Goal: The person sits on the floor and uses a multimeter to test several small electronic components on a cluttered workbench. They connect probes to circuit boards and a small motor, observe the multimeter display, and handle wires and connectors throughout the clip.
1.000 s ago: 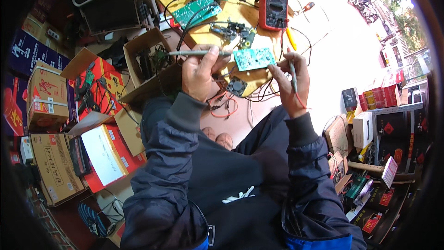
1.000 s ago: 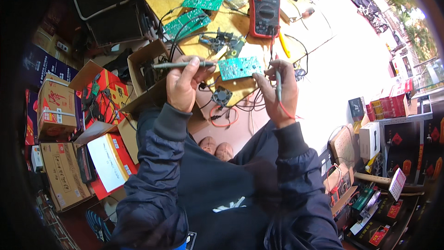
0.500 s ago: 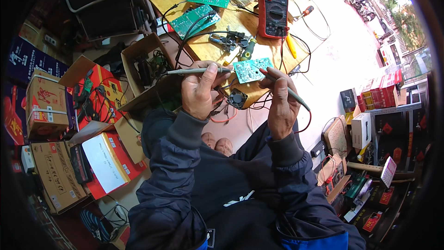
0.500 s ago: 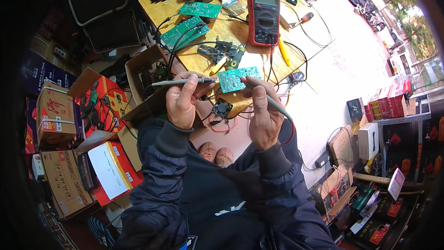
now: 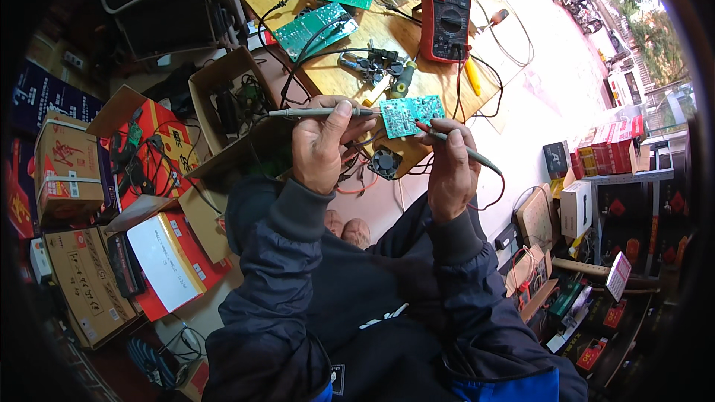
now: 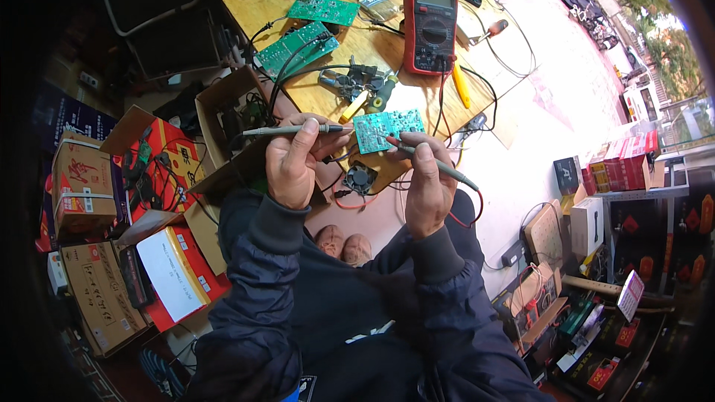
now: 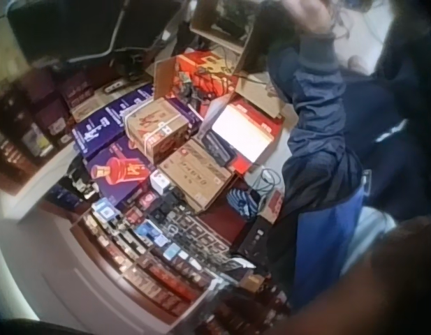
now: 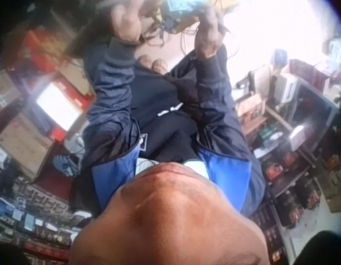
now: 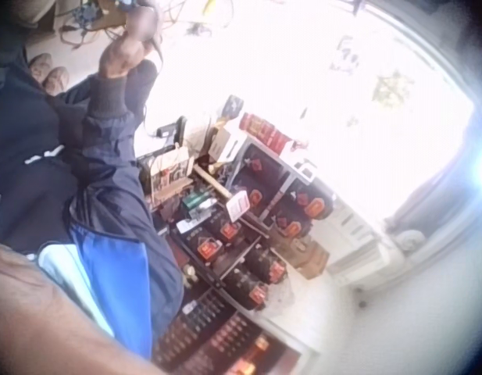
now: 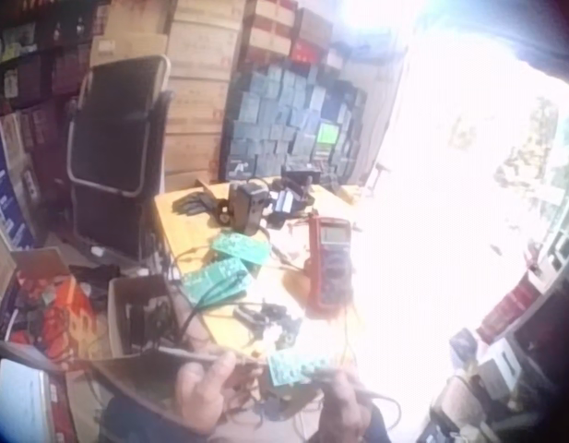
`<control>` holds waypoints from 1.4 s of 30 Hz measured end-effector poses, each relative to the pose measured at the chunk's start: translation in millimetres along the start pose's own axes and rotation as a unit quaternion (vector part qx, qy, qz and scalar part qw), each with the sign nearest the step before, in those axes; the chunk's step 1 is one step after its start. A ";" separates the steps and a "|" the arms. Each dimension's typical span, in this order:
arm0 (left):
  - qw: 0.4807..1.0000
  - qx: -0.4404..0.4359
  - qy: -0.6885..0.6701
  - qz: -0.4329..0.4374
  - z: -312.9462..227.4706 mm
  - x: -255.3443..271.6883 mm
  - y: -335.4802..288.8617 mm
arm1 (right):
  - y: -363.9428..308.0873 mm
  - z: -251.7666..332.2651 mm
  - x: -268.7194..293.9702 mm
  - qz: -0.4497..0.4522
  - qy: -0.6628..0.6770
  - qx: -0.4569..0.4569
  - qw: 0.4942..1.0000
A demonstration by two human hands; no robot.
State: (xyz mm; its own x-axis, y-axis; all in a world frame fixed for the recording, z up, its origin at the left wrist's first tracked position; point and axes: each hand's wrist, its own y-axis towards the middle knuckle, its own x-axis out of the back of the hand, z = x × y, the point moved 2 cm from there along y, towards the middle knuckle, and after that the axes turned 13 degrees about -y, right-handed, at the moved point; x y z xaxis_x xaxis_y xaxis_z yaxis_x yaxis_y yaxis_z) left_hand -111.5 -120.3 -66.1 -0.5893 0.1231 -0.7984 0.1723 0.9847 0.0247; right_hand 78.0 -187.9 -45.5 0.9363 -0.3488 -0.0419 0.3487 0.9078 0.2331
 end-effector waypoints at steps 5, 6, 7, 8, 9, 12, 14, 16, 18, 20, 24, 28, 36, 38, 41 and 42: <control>0.999 0.007 0.039 0.013 -1.5 1.1 -2.0 | -7.3 -7.9 0.6 0.003 0.000 -0.006 1.000; 0.999 0.004 0.039 0.015 -1.4 1.3 -2.3 | -8.7 -8.9 0.7 0.001 0.000 -0.007 1.000; 0.999 0.001 0.040 0.017 -1.2 1.5 -2.7 | -9.9 -8.8 1.2 0.008 -0.017 -0.004 1.000; 0.999 -0.001 0.039 0.020 -0.9 1.6 -3.3 | -11.0 -8.6 1.6 0.009 -0.022 -0.004 1.000; 0.999 -0.003 0.039 0.024 -1.0 1.6 -3.3 | -11.4 -8.3 1.1 0.009 -0.026 -0.002 1.000; 0.999 0.002 0.037 0.017 -0.9 1.4 -3.8 | -12.5 -5.3 -1.0 0.010 -0.042 0.006 0.999; 1.000 -0.002 0.025 0.016 -0.4 0.4 -3.6 | -13.3 -2.7 -3.0 0.015 -0.049 0.012 0.999; 1.000 -0.003 0.024 0.015 -0.2 -0.2 -3.7 | -14.4 -0.3 -4.4 0.016 -0.054 0.017 0.998; 0.999 -0.006 0.028 0.019 -0.2 -0.4 -4.0 | -15.4 1.7 -5.1 0.016 -0.063 0.019 0.998; 0.998 -0.016 0.056 0.020 0.9 -0.8 -4.2 | -15.5 2.8 -5.0 0.019 -0.084 0.014 0.996; 0.997 -0.018 0.067 0.017 1.4 -0.4 -4.5 | -15.2 3.3 -7.0 0.008 -0.086 0.028 0.996; 0.999 -0.011 0.048 0.016 0.5 -0.5 -3.9 | -15.5 2.6 -5.9 0.008 -0.091 0.028 0.995; 0.998 -0.017 0.051 0.026 0.4 -1.8 -5.4 | -14.7 -3.1 -2.5 0.003 -0.102 0.032 0.994; 0.997 -0.027 0.063 0.030 1.0 -2.6 -6.1 | -15.4 -3.1 -3.4 0.009 -0.089 0.027 0.996; 0.995 -0.036 0.088 0.031 0.8 -3.2 -7.7 | -16.2 -1.9 -5.2 0.016 -0.070 0.019 0.997; 0.994 -0.037 0.094 0.029 0.7 -3.3 -8.4 | -16.5 -1.6 -5.9 0.017 -0.064 0.014 0.998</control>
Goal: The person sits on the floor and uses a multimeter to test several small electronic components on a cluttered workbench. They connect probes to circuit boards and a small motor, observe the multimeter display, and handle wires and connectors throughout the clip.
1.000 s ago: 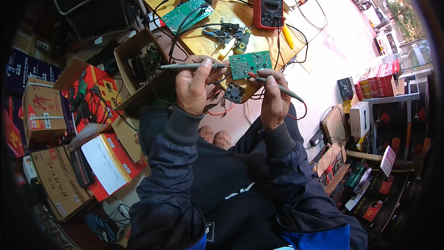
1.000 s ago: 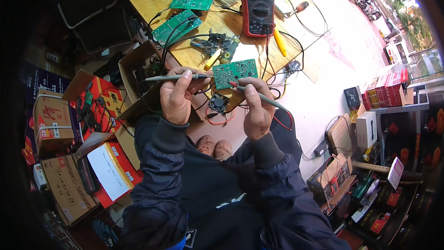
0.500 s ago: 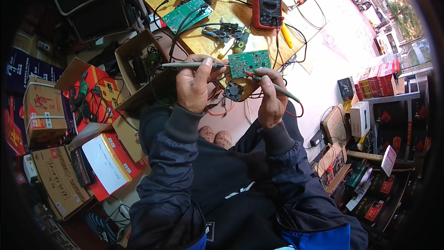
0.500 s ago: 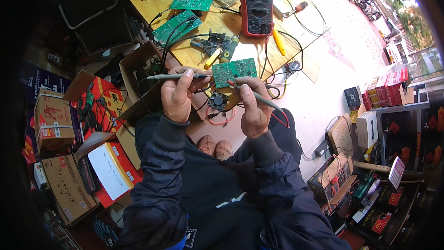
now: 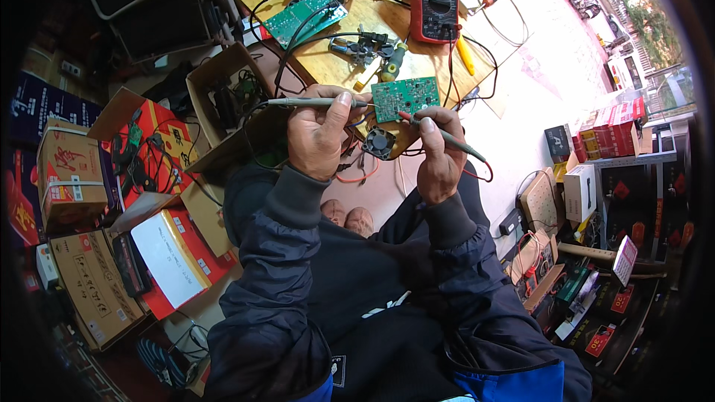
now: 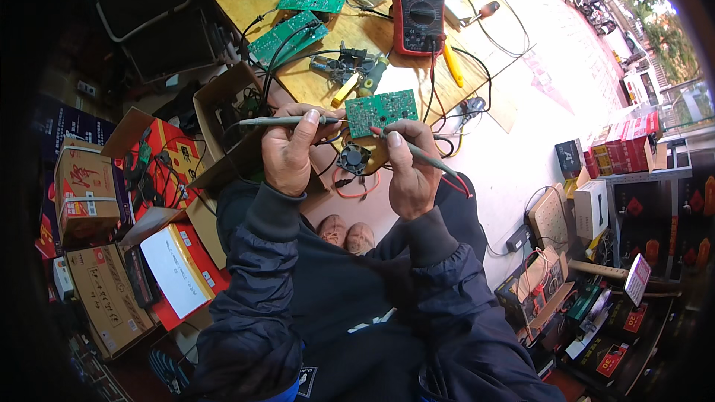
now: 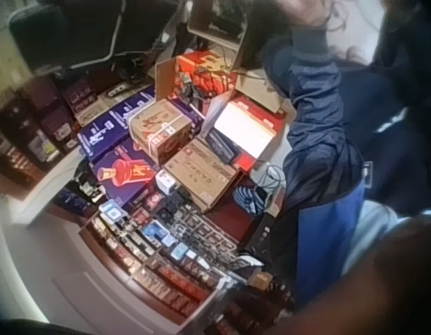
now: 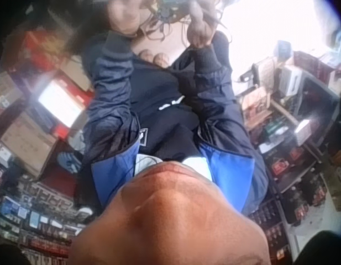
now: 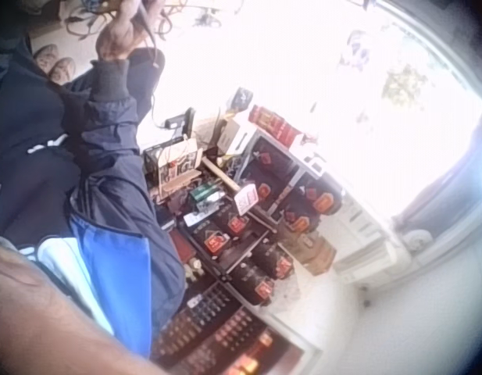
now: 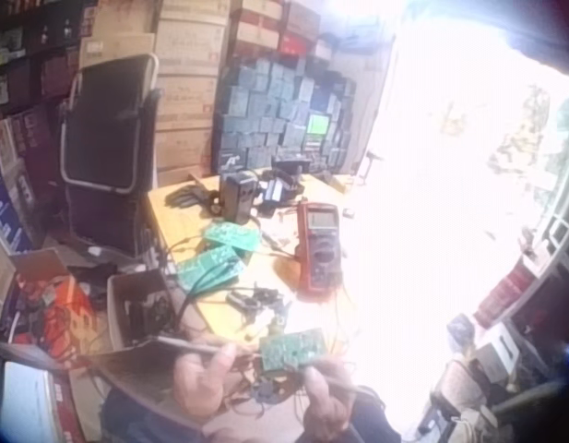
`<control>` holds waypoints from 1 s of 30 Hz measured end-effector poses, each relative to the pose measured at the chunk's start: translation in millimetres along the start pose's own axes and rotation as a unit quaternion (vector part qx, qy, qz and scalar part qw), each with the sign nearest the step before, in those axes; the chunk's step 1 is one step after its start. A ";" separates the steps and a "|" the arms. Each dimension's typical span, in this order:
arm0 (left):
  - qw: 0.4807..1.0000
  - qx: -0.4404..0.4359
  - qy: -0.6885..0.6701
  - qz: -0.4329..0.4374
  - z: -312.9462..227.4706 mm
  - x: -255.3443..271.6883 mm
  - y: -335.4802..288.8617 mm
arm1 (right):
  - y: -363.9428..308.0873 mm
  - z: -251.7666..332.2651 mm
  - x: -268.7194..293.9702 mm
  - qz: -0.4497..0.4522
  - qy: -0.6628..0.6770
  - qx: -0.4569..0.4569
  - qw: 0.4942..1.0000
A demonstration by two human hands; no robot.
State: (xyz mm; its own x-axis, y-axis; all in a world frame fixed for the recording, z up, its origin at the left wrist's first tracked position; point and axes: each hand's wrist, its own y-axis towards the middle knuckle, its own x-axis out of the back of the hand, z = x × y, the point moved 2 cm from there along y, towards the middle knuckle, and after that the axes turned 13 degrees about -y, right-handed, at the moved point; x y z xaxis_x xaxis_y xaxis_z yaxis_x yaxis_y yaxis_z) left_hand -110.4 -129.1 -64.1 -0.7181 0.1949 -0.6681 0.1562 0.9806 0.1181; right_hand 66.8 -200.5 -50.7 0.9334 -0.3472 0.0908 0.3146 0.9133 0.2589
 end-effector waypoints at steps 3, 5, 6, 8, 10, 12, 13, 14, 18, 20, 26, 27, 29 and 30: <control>1.000 -0.009 0.015 0.006 -0.5 -0.9 -1.3 | 0.8 -0.1 -3.1 -0.007 0.013 -0.001 1.000; 1.000 -0.013 0.020 0.004 -0.3 -1.9 -2.1 | 0.7 -0.3 -3.2 -0.005 0.014 -0.014 1.000; 1.000 -0.015 0.019 0.005 -0.1 -2.3 -2.4 | 0.6 -0.5 -3.1 -0.005 0.017 -0.023 1.000; 0.999 -0.016 0.035 0.009 -0.5 -2.5 -2.9 | 0.6 -0.1 -3.0 -0.006 0.009 -0.019 1.000; 0.999 -0.019 0.039 0.012 -0.3 -2.7 -3.0 | 0.5 0.2 -2.9 -0.006 0.008 -0.020 1.000; 0.999 -0.024 0.036 0.014 0.6 -3.0 -2.9 | 0.3 0.5 -2.7 -0.005 0.012 -0.022 1.000; 0.999 -0.022 0.036 0.014 0.9 -2.7 -2.9 | 0.4 0.5 -2.8 -0.006 0.015 -0.022 1.000; 0.999 -0.021 0.035 0.014 1.1 -2.3 -2.9 | 0.5 0.4 -2.9 -0.006 0.018 -0.022 1.000; 0.998 -0.029 0.051 0.026 1.4 -1.3 -2.9 | 1.7 0.1 -2.4 -0.005 -0.009 -0.008 1.000; 0.997 -0.034 0.055 0.031 1.7 -1.4 -3.6 | 1.4 0.3 -2.7 -0.002 -0.010 -0.007 1.000; 0.991 -0.038 0.115 0.056 0.0 0.7 -4.6 | 0.8 3.0 -3.1 0.002 0.000 -0.014 1.000; 0.990 -0.035 0.127 0.060 -0.1 1.1 -4.8 | 1.1 3.3 -3.1 0.003 -0.002 -0.014 1.000; 0.988 -0.048 0.131 0.072 -0.9 1.1 -5.4 | 1.6 3.8 -2.7 0.003 -0.013 -0.014 1.000; 0.987 -0.054 0.133 0.078 -1.1 0.9 -5.8 | 2.0 3.9 -2.5 0.003 -0.021 -0.013 1.000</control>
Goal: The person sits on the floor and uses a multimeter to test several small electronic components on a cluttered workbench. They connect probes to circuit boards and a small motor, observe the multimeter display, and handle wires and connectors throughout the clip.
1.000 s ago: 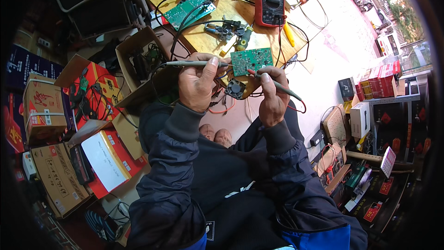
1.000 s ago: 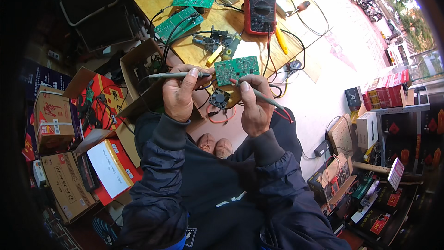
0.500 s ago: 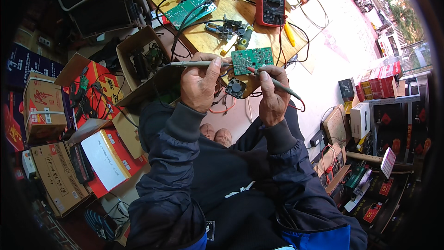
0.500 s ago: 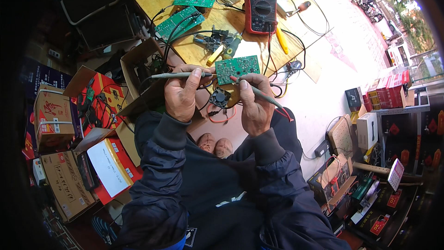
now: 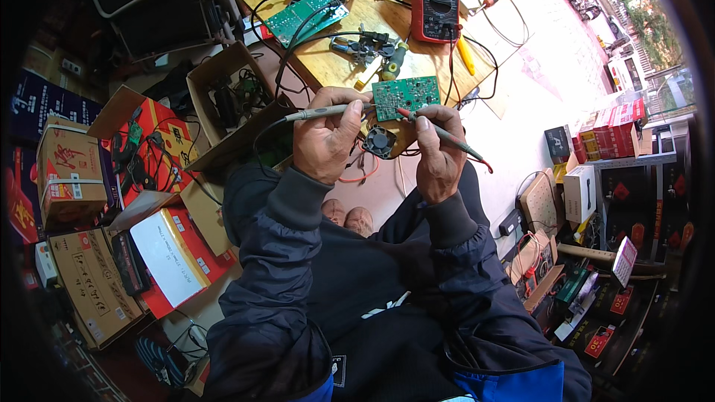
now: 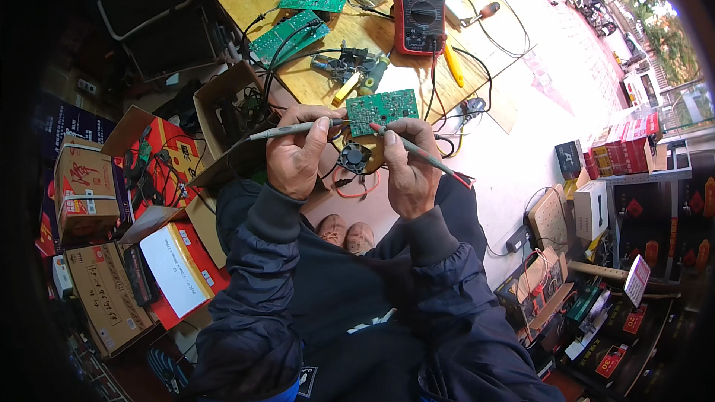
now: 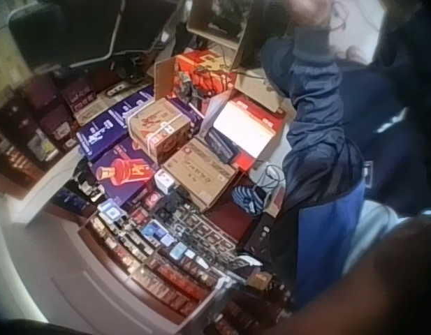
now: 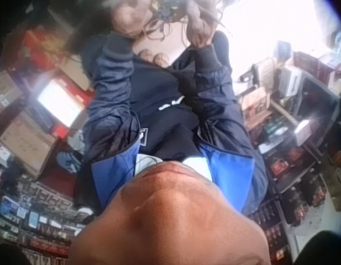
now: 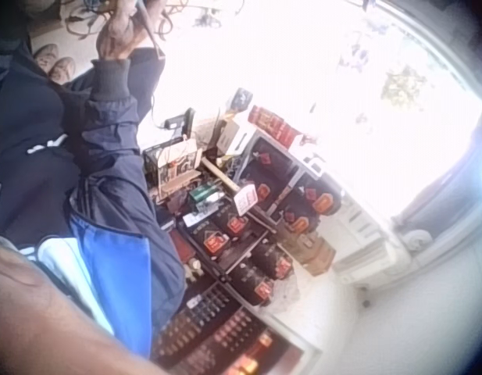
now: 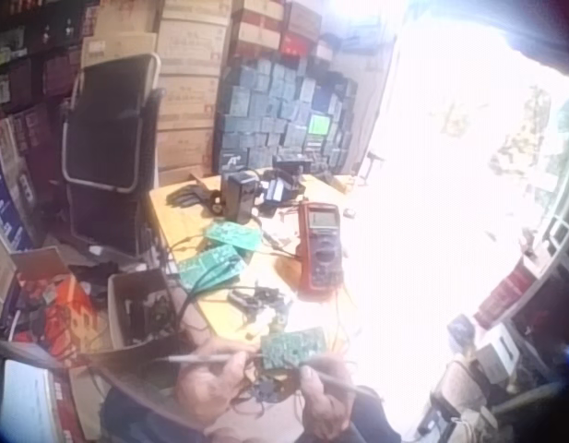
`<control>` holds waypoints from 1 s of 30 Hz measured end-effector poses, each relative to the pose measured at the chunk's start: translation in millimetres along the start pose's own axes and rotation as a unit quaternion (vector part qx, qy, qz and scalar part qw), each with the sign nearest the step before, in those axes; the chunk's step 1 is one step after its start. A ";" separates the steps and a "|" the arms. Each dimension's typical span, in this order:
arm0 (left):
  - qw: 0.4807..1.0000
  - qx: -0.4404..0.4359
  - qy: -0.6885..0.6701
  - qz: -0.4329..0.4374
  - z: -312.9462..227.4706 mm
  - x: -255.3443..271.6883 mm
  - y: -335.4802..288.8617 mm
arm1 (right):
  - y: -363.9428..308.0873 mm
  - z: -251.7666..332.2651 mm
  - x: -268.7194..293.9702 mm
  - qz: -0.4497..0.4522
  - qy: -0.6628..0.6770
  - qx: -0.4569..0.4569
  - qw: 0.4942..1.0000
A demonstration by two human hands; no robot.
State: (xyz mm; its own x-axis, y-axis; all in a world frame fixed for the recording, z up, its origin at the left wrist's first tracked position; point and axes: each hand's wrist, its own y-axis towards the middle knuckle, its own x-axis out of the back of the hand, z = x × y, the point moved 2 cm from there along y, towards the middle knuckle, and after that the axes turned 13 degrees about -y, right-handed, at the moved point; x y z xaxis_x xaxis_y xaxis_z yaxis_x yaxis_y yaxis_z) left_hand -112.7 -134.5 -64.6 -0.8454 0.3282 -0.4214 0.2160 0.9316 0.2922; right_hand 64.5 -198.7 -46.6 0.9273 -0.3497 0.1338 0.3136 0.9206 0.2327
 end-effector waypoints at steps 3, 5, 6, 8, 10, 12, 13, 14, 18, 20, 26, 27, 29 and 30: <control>1.000 -0.005 -0.003 -0.001 0.1 -0.1 0.4 | -0.2 -0.3 -0.2 -0.003 0.002 -0.007 1.000; 1.000 0.003 -0.015 -0.007 0.5 -0.3 0.2 | -0.4 -0.3 -0.4 -0.002 0.008 -0.008 1.000; 1.000 0.007 -0.021 -0.010 0.7 -0.4 0.1 | -0.5 -0.1 -0.4 -0.001 0.011 -0.009 1.000; 1.000 0.012 -0.019 -0.011 0.8 -0.5 -0.3 | 0.2 0.3 -0.3 -0.001 0.001 -0.003 1.000; 1.000 0.014 -0.019 -0.013 0.7 -0.3 -0.4 | 0.2 0.6 -0.5 0.000 0.001 -0.002 1.000; 1.000 0.014 -0.022 -0.016 0.6 -0.4 0.0 | 0.0 0.9 -1.0 0.001 0.010 -0.005 1.000; 1.000 0.013 -0.015 -0.013 0.1 -0.4 -0.1 | 0.2 1.1 -1.2 0.000 0.007 -0.004 1.000; 1.000 0.011 -0.008 -0.010 -0.4 -0.4 -0.3 | 0.2 1.4 -1.4 -0.001 0.004 -0.003 1.000; 1.000 -0.005 0.012 0.007 -2.3 -1.3 -1.2 | 0.3 2.8 -1.0 0.002 0.009 -0.011 1.000; 1.000 0.006 0.005 -0.003 -1.7 -0.9 -1.0 | -0.7 3.3 -0.3 0.004 0.008 -0.022 1.000; 1.000 0.009 -0.008 0.000 -0.4 0.2 -0.2 | 1.1 2.4 -1.5 0.006 0.021 -0.010 1.000; 1.000 0.007 -0.004 0.002 -0.6 0.3 -0.2 | 1.4 2.3 -1.7 0.006 0.024 -0.010 1.000; 1.000 0.011 -0.010 0.002 -1.0 0.3 -0.4 | 1.5 2.6 -2.1 0.004 0.014 -0.005 1.000; 1.000 0.011 -0.011 0.003 -1.4 0.2 -0.6 | 1.3 2.7 -2.2 0.000 0.008 -0.008 1.000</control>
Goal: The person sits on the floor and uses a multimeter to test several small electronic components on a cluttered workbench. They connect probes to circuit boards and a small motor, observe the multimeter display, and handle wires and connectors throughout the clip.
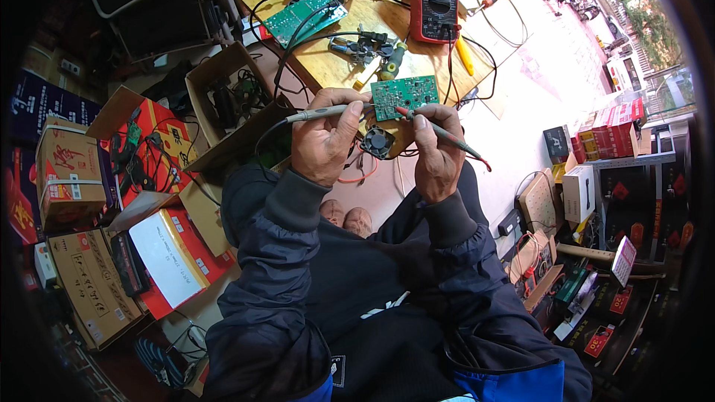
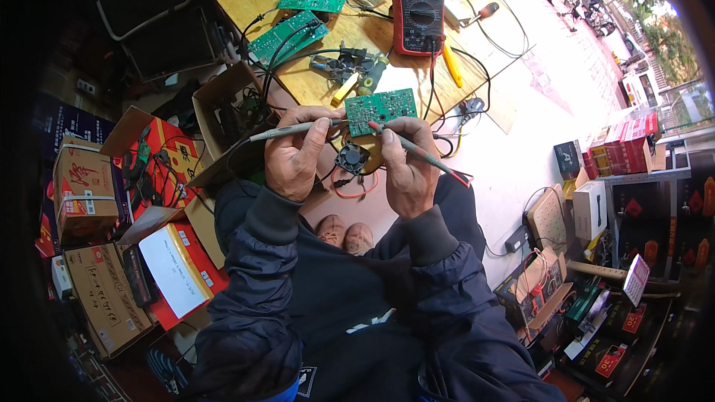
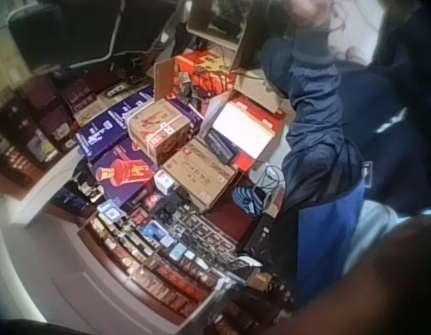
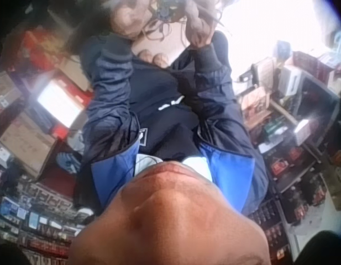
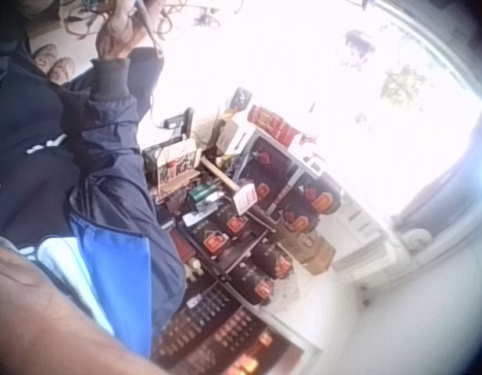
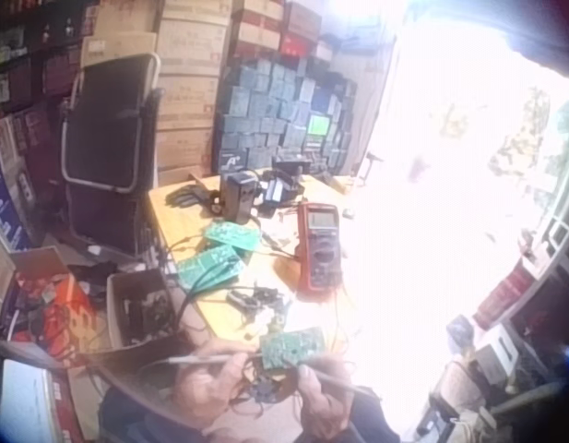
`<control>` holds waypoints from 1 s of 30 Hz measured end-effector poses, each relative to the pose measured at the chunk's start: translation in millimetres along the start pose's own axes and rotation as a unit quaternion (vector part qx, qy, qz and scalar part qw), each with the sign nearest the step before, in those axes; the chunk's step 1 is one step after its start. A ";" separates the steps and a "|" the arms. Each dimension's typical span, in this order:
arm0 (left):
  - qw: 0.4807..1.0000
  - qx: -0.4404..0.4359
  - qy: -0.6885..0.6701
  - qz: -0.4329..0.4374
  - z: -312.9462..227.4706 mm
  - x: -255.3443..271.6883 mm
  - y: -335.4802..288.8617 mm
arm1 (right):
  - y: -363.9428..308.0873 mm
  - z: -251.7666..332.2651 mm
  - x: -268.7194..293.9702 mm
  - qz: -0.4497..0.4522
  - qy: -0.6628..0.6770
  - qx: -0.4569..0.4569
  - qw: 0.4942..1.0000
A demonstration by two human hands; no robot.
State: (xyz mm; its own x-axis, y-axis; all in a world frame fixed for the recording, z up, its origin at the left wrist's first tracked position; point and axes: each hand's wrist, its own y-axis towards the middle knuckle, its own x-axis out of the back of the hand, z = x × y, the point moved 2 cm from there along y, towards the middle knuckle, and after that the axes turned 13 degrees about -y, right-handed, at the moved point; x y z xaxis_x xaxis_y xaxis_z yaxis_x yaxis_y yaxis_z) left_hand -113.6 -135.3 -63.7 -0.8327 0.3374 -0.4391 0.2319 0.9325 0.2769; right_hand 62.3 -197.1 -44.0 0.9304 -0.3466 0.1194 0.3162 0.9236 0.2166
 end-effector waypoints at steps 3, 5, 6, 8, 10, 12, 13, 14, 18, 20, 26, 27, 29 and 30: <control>1.000 0.006 0.005 -0.003 -0.7 -0.5 -0.8 | -1.2 0.3 -0.1 -0.004 0.005 -0.016 1.000; 1.000 0.006 0.014 -0.003 -1.1 -0.6 -0.9 | -1.0 0.2 -0.2 -0.004 -0.001 -0.014 1.000; 1.000 0.005 0.019 -0.002 -1.2 -0.6 -1.0 | -0.9 0.0 -0.1 -0.004 -0.004 -0.012 1.000; 1.000 0.002 0.018 0.000 -1.1 -0.7 -1.1 | -0.6 -0.3 0.0 0.001 -0.016 -0.003 1.000; 1.000 -0.001 0.018 0.002 -0.9 -0.6 -1.3 | -0.4 -0.6 0.2 0.002 -0.023 0.005 1.000; 1.000 -0.004 0.022 0.005 -0.8 -0.6 -1.3 | 0.0 -0.7 0.3 0.000 -0.028 0.009 1.000; 1.000 -0.004 0.022 0.005 -0.7 -0.5 -1.1 | 0.3 -0.5 0.3 -0.003 -0.039 0.016 0.999; 1.000 -0.005 0.024 0.006 -0.7 -0.5 -1.0 | 0.5 -0.3 0.2 -0.007 -0.049 0.020 0.999; 1.000 -0.005 0.024 0.010 -0.7 -0.5 -0.4 | -0.8 -0.6 0.4 -0.005 -0.023 0.001 1.000; 0.999 -0.002 0.036 0.009 -1.0 -0.2 -0.8 | -0.4 -0.8 0.8 -0.006 -0.033 0.000 0.999; 0.998 0.008 0.064 0.005 -2.5 -1.1 -1.1 | 0.5 4.0 2.5 -0.005 -0.079 0.010 0.997; 0.999 -0.001 0.044 0.004 -2.4 -2.2 -0.5 | 0.6 4.9 1.8 -0.004 -0.065 0.005 0.998; 0.999 -0.008 0.043 0.007 -3.3 -2.7 0.2 | 0.2 7.2 1.3 -0.002 -0.056 -0.001 0.998; 0.999 -0.009 0.047 0.008 -3.5 -2.9 0.3 | 0.4 8.0 1.4 -0.004 -0.061 -0.002 0.998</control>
State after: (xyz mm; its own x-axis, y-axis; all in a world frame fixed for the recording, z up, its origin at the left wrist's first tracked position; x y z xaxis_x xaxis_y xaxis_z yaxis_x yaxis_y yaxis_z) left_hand -112.9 -136.4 -59.3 -0.8724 0.3375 -0.3536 0.2369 0.9246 0.2983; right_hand 62.2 -198.5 -36.0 0.8987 -0.3702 0.2350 0.3235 0.9215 0.2147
